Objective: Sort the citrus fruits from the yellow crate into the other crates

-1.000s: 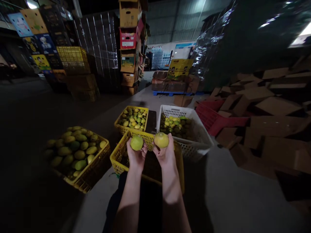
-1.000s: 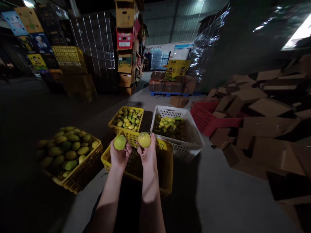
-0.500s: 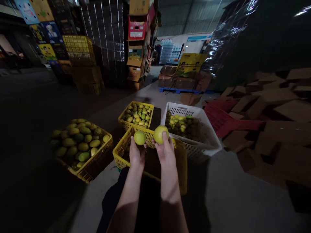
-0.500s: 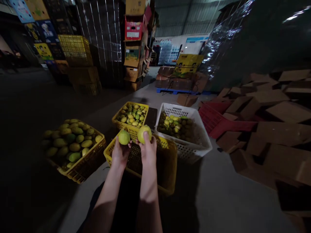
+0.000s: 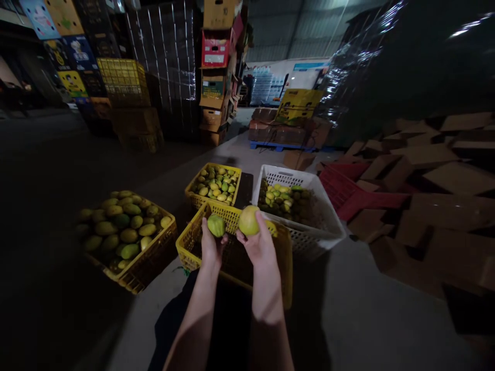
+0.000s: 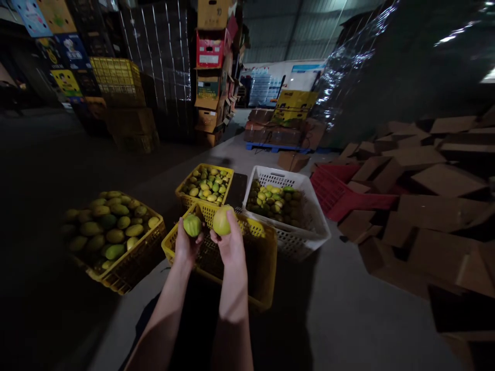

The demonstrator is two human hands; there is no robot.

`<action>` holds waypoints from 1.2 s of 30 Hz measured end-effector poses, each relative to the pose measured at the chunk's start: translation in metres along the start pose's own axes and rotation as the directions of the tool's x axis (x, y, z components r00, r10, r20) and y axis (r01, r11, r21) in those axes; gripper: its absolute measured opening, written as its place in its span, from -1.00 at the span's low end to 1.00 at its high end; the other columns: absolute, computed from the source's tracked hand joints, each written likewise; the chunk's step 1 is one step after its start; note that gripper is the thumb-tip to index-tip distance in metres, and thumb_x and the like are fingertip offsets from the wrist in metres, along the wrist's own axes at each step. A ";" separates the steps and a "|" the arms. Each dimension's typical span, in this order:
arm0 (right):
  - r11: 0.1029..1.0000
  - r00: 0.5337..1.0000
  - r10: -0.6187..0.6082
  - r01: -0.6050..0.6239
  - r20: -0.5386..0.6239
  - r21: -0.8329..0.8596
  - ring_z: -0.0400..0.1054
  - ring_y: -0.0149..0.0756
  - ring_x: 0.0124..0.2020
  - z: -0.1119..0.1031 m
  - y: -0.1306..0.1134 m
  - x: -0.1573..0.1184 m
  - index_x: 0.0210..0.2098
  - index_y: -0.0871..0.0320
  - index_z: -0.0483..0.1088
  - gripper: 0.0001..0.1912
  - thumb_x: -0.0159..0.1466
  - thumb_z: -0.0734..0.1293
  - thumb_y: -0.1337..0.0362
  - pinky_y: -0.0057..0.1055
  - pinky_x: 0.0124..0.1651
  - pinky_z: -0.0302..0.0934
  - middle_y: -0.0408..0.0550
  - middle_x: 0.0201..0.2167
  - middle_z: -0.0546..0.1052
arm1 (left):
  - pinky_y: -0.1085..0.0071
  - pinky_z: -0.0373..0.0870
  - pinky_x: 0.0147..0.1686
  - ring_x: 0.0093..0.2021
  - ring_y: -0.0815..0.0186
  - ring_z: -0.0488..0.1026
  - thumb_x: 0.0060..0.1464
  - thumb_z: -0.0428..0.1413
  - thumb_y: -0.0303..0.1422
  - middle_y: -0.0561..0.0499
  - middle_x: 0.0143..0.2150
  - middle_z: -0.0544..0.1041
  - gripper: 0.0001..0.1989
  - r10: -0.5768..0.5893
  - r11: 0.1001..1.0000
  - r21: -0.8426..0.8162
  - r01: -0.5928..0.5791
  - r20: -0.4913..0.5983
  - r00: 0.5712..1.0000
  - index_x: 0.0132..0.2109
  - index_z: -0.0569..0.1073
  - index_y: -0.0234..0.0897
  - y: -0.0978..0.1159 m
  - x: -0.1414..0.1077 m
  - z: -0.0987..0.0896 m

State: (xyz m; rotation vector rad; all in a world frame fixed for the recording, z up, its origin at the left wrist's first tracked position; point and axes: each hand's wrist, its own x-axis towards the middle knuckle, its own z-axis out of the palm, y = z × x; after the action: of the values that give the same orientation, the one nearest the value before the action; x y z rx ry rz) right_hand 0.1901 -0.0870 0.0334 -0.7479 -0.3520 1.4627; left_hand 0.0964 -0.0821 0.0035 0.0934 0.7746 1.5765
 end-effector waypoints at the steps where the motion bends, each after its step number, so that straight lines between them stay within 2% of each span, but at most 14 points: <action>1: 1.000 1.000 0.003 -0.003 -0.023 -0.022 0.39 -0.40 -0.54 -0.001 0.000 0.000 -0.35 0.07 0.45 -0.70 -0.05 0.52 0.13 -0.52 -0.60 0.23 -0.22 -0.47 0.55 | 0.57 0.14 -0.68 -0.63 0.46 0.25 0.23 -0.04 -0.09 0.04 -0.50 0.42 -0.63 0.008 1.000 -0.008 -0.008 -0.004 1.000 -0.32 0.41 -0.31 -0.001 0.001 0.000; 4: 0.998 0.998 -0.001 -0.003 -0.060 -0.067 0.41 -0.34 -0.54 -0.004 0.002 0.003 -0.34 0.04 0.46 -0.71 -0.04 0.50 0.13 -0.45 -0.58 0.30 -0.19 -0.47 0.56 | 0.55 0.21 -0.62 -0.59 0.44 0.29 0.19 0.02 -0.14 0.04 -0.52 0.40 -0.68 -0.011 1.000 -0.020 0.013 0.073 0.997 -0.34 0.40 -0.32 -0.007 0.002 0.002; 8: 0.991 0.998 0.052 -0.049 0.020 -0.124 0.36 -0.31 -0.65 -0.004 0.004 0.011 -0.47 0.12 0.42 -0.64 0.07 0.41 -0.06 -0.41 -0.64 0.28 -0.11 -0.64 0.49 | 0.58 0.18 -0.63 -0.61 0.48 0.27 0.09 0.14 -0.15 0.06 -0.52 0.41 -0.71 -0.043 0.999 0.008 0.042 0.174 0.984 -0.35 0.41 -0.34 -0.013 0.002 0.003; 12: 0.985 0.987 0.145 -0.151 -0.066 -0.087 0.35 -0.34 -0.66 -0.005 0.002 0.019 -0.50 0.14 0.41 -0.65 0.20 0.30 -0.01 -0.45 -0.65 0.25 -0.08 -0.64 0.49 | 0.57 0.16 -0.67 -0.65 0.48 0.24 0.13 0.08 -0.07 0.04 -0.54 0.41 -0.63 -0.092 0.996 0.008 0.091 0.132 0.987 -0.35 0.42 -0.35 -0.011 0.004 0.004; 16: 0.984 0.980 0.164 -0.170 -0.109 -0.055 0.29 -0.38 -0.68 -0.011 0.002 0.027 -0.51 0.10 0.37 -0.77 0.14 0.35 0.09 -0.50 -0.73 0.13 -0.15 -0.65 0.47 | 0.57 0.19 -0.70 -0.69 0.46 0.23 0.24 -0.02 -0.18 0.05 -0.61 0.38 -0.67 -0.184 0.983 0.032 0.183 0.046 0.982 -0.34 0.43 -0.35 -0.005 0.003 0.008; 20: 0.995 0.990 0.101 -0.102 -0.100 -0.011 0.33 -0.34 -0.64 -0.014 0.003 0.033 -0.49 0.08 0.40 -0.83 0.04 0.40 0.14 -0.43 -0.68 0.22 -0.15 -0.62 0.49 | 0.57 0.28 -0.66 -0.64 0.43 0.33 0.27 -0.06 -0.23 0.03 -0.56 0.43 -0.68 -0.170 0.985 0.023 0.169 0.080 0.982 -0.26 0.46 -0.36 0.000 0.001 0.012; 23: 0.998 0.999 0.044 -0.044 -0.011 -0.034 0.33 -0.35 -0.64 -0.014 0.004 0.033 -0.49 0.11 0.41 -0.79 0.00 0.42 0.11 -0.47 -0.73 0.13 -0.15 -0.61 0.49 | 0.56 0.33 -0.61 -0.60 0.43 0.37 0.29 -0.09 -0.20 0.00 -0.50 0.47 -0.65 -0.177 0.984 -0.011 0.179 0.104 0.979 -0.25 0.46 -0.36 0.002 0.002 0.010; 26: 0.989 0.991 -0.116 0.121 0.065 -0.079 0.34 -0.37 -0.64 -0.014 0.004 0.031 -0.52 0.18 0.44 -0.74 -0.03 0.44 0.10 -0.50 -0.73 0.10 -0.13 -0.59 0.48 | 0.56 0.30 -0.59 -0.59 0.45 0.35 0.28 -0.11 -0.27 -0.01 -0.47 0.46 -0.65 -0.117 0.990 -0.060 0.131 0.190 0.975 -0.31 0.48 -0.36 0.004 0.002 0.006; 29: 0.953 0.954 -0.276 0.288 0.118 -0.099 0.37 -0.35 -0.59 -0.016 0.004 0.030 -0.57 0.22 0.45 -0.72 -0.03 0.43 0.10 -0.44 -0.60 0.25 -0.09 -0.58 0.48 | 0.54 0.28 -0.56 -0.56 0.44 0.33 0.22 -0.07 -0.31 0.00 -0.50 0.40 -0.65 -0.054 0.994 -0.076 0.083 0.327 0.944 -0.47 0.44 -0.35 0.006 -0.001 0.004; 32: 0.939 0.931 -0.310 0.332 0.192 -0.090 0.38 -0.31 -0.57 -0.018 0.005 0.028 -0.59 0.20 0.45 -0.70 0.02 0.39 0.06 -0.36 -0.52 0.31 -0.06 -0.58 0.48 | 0.52 0.27 -0.55 -0.55 0.42 0.31 0.16 -0.03 -0.32 0.00 -0.55 0.35 -0.64 -0.059 0.997 -0.023 0.074 0.398 0.916 -0.56 0.40 -0.34 0.008 -0.008 0.005; 36: 0.929 0.918 -0.325 0.355 0.228 -0.102 0.36 -0.27 -0.55 -0.020 0.006 0.028 -0.61 0.10 0.43 -0.73 0.04 0.35 0.05 -0.29 -0.49 0.31 -0.05 -0.59 0.45 | 0.52 0.22 -0.62 -0.58 0.39 0.31 0.16 -0.05 -0.32 -0.03 -0.59 0.35 -0.61 -0.070 0.996 0.077 0.044 0.380 0.923 -0.59 0.39 -0.35 0.009 -0.012 0.010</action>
State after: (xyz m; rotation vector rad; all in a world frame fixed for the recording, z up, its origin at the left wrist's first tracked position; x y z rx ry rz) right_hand 0.2010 -0.0648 0.0087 -0.6102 -0.7180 1.1920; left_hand 0.0958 -0.0882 0.0199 0.4127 0.5162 1.4176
